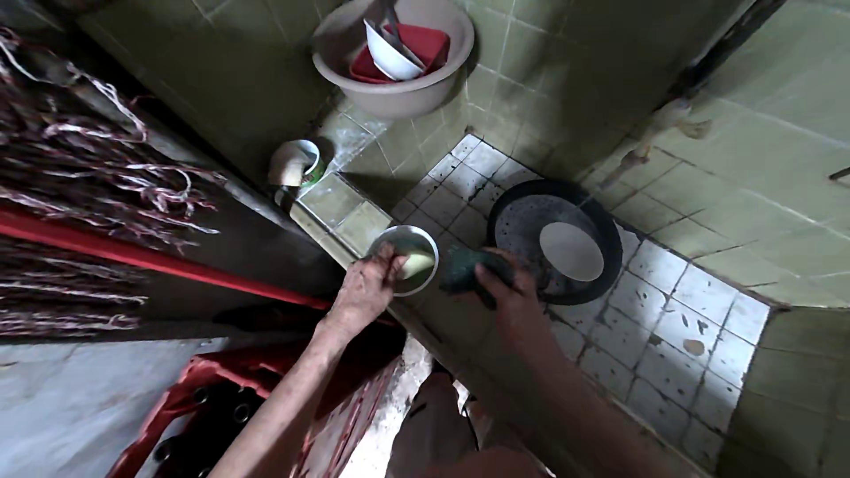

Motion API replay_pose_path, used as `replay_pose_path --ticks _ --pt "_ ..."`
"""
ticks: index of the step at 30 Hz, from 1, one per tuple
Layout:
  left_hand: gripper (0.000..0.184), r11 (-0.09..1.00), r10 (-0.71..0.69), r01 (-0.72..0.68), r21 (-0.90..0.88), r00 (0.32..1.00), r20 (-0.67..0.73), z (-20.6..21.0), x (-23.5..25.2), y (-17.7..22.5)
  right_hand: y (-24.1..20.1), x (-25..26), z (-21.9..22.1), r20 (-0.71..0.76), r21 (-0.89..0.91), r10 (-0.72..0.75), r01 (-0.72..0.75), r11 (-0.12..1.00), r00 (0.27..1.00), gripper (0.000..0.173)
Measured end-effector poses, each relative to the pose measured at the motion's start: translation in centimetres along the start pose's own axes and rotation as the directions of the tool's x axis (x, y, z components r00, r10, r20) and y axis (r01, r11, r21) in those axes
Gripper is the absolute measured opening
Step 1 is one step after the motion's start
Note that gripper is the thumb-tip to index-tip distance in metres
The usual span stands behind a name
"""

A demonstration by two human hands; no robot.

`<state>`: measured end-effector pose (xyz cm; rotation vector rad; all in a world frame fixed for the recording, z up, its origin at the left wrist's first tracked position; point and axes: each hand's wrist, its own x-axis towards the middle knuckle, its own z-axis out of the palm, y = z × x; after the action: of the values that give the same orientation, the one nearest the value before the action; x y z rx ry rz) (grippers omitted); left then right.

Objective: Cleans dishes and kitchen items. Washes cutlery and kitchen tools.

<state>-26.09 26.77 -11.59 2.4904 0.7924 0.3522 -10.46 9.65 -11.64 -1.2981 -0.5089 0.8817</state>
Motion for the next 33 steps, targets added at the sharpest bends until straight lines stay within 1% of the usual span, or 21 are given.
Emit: replay_pose_path --ticks 3,5,6,8,10,11,13,16,18,19,20,21,22,23,24,25,27,28,30,32,33 --pt "0.030 0.996 -0.076 0.080 -0.045 0.994 0.080 -0.3 0.7 0.4 0.6 0.6 1.8 0.089 0.050 0.019 -0.024 0.998 0.996 0.032" --pt "0.032 0.985 -0.124 0.138 -0.107 0.984 0.130 -0.3 1.1 0.6 1.3 0.9 2.5 0.109 -0.009 0.039 -0.038 0.999 0.993 0.031" --pt "0.032 0.978 -0.133 0.149 -0.145 0.984 0.119 -0.3 1.2 0.6 1.5 1.0 2.5 0.114 -0.024 0.055 -0.053 0.998 0.992 0.031" --pt "0.027 0.962 -0.135 0.135 -0.236 0.991 0.016 -0.3 1.2 0.2 1.6 0.8 2.2 0.098 0.029 0.114 -0.117 0.993 0.989 0.031" --pt "0.024 0.929 -0.151 0.096 -0.357 0.980 -0.130 -0.8 0.9 -0.2 1.0 0.7 1.8 0.021 0.128 0.149 -0.150 0.980 0.989 0.031" --pt "0.024 0.904 -0.172 0.078 -0.420 0.966 -0.192 -1.2 0.6 -0.2 0.8 0.6 1.5 -0.019 0.137 0.140 -0.136 0.981 0.990 0.029" --pt "0.022 0.839 -0.223 0.027 -0.544 0.928 -0.299 -1.8 0.3 -0.4 0.3 0.8 0.9 -0.045 0.116 0.087 -0.081 0.990 0.995 0.031" --pt "0.017 0.720 -0.355 -0.050 -0.692 0.831 -0.429 -1.8 0.4 -0.2 -0.3 1.4 1.0 0.008 0.142 0.028 -0.029 0.989 1.000 0.039" --pt "0.017 0.628 -0.476 -0.067 -0.775 0.755 -0.451 -1.5 0.3 0.2 -0.9 1.6 2.0 0.066 0.051 0.023 -0.027 0.998 0.998 0.045" --pt "0.018 0.582 -0.531 -0.064 -0.811 0.725 -0.439 -1.4 0.2 0.4 -1.2 1.7 2.7 0.084 -0.038 -0.010 0.014 0.999 0.996 0.046" --pt "0.019 0.525 -0.586 -0.056 -0.849 0.699 -0.409 -1.4 0.0 0.6 -1.2 1.8 3.5 0.101 -0.151 -0.075 0.090 0.984 0.992 0.044" --pt "0.020 0.460 -0.636 -0.045 -0.887 0.681 -0.364 -1.4 -0.2 0.7 -0.9 2.1 4.3 0.122 -0.288 -0.181 0.209 0.935 0.976 0.042" --pt "0.022 0.394 -0.676 -0.031 -0.919 0.667 -0.312 -1.4 -0.5 0.9 -0.3 2.7 5.0 0.161 -0.441 -0.320 0.358 0.823 0.934 0.041" --pt "0.025 0.335 -0.704 -0.033 -0.942 0.656 -0.273 -1.4 -0.7 0.9 0.5 3.4 5.6 0.220 -0.584 -0.442 0.480 0.654 0.870 0.040" --pt "0.027 0.294 -0.718 -0.039 -0.955 0.650 -0.248 -1.4 -0.8 0.8 1.2 4.0 6.2 0.289 -0.688 -0.501 0.540 0.484 0.816 0.040" --pt "0.028 0.270 -0.725 -0.045 -0.962 0.648 -0.233 -1.3 -0.8 0.7 2.0 4.4 6.8 0.356 -0.762 -0.507 0.558 0.329 0.785 0.039" --pt "0.028 0.251 -0.728 -0.036 -0.967 0.652 -0.213 -1.2 -1.1 0.6 3.7 4.6 7.7 0.470 -0.833 -0.424 0.548 0.078 0.774 0.038" --pt "0.027 0.249 -0.727 -0.025 -0.968 0.656 -0.204 -1.2 -1.2 0.6 4.5 4.5 8.0 0.494 -0.843 -0.372 0.538 0.018 0.786 0.043" --pt "0.025 0.249 -0.716 -0.006 -0.968 0.672 -0.189 -1.0 -1.2 0.4 4.9 4.2 8.4 0.456 -0.873 -0.299 0.486 0.030 0.838 0.055" --pt "0.026 0.255 -0.709 0.025 -0.967 0.684 -0.170 -0.7 -1.5 0.4 5.8 4.0 8.7 0.417 -0.880 -0.391 0.473 0.053 0.820 0.058" --pt "0.026 0.258 -0.706 0.036 -0.966 0.690 -0.163 -0.6 -1.5 0.4 6.3 4.0 8.7 0.405 -0.872 -0.450 0.485 0.073 0.796 0.055"
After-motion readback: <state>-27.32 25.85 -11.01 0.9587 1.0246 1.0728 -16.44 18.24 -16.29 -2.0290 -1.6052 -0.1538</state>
